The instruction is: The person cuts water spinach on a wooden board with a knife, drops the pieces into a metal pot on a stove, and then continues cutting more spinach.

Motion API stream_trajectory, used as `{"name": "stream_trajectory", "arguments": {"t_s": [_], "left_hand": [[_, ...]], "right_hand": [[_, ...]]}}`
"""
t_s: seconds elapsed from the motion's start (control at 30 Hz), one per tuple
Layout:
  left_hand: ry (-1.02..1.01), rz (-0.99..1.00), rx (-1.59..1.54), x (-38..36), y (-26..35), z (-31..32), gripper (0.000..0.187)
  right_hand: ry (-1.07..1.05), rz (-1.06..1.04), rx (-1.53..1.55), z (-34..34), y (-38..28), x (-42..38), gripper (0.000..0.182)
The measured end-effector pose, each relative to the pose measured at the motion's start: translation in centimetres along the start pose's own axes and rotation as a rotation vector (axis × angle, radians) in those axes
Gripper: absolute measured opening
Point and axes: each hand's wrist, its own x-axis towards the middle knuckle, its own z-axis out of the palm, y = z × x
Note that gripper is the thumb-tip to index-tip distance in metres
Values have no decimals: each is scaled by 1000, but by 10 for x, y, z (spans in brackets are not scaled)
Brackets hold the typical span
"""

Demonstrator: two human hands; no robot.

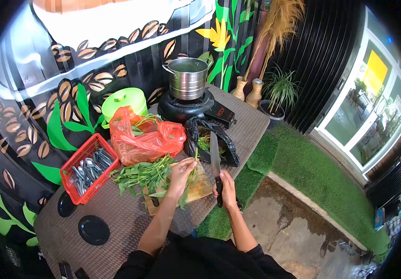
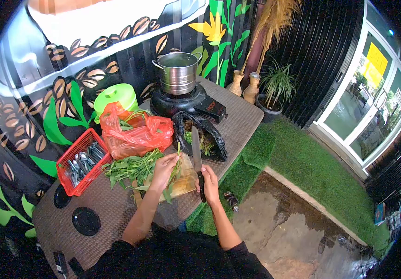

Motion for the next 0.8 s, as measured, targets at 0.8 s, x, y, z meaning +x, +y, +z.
{"name": "stream_trajectory", "arguments": {"t_s": [0.8], "left_hand": [[-16,-206,-210,-21,-16,-2,22]], "right_hand": [[-52,-112,-192,27,52,-17,40]]}}
